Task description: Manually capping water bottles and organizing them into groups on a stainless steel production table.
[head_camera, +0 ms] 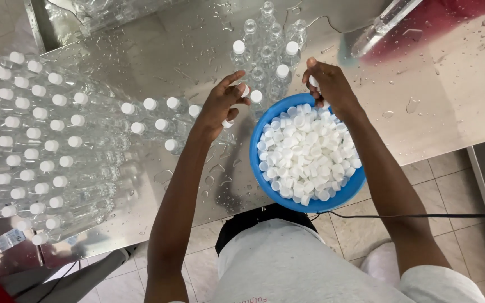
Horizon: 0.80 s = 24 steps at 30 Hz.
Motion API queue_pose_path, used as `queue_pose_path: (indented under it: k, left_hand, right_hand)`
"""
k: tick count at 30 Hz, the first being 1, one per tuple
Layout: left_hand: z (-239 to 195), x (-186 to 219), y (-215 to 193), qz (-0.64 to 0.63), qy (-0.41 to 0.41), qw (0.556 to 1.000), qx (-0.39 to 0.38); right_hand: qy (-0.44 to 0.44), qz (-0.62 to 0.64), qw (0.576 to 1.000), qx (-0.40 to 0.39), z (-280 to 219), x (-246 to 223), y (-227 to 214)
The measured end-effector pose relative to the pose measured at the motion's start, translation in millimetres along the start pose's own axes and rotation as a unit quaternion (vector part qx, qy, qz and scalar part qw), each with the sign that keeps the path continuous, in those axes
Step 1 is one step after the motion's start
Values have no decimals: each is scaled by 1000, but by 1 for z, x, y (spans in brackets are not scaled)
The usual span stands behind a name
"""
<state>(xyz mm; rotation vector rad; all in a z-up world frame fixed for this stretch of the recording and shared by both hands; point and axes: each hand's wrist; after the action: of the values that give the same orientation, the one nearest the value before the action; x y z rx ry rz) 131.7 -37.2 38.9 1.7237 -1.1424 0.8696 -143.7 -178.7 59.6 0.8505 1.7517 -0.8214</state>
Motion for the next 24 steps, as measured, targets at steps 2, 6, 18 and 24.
queue_pose_path:
  k: [2,6,18,24]
  left_hand:
    - [8,2,-4,15,9,1000,26]
    - [13,6,-4,29,1,999,40]
    - [9,-5,17,27,-44,999,-10]
    - [3,-46,55,-29,-67,997,-24]
  right_hand:
    - [39,6,998,-41,6,-12,0]
    - [52,2,998,-32,14,11,-5]
    - [122,80,983,-111,-31,54,-22]
    - [65,72,994,-56,-51,29,-10]
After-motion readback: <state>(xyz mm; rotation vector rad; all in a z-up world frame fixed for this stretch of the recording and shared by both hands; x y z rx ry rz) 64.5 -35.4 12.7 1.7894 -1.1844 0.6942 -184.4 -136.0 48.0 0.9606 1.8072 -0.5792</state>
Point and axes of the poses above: each hand's wrist, its own z-axis towards the middle knuckle, its own y-axis out of the palm, x = y × z, and after that the axes turned 3 degrees about -y, right-handed
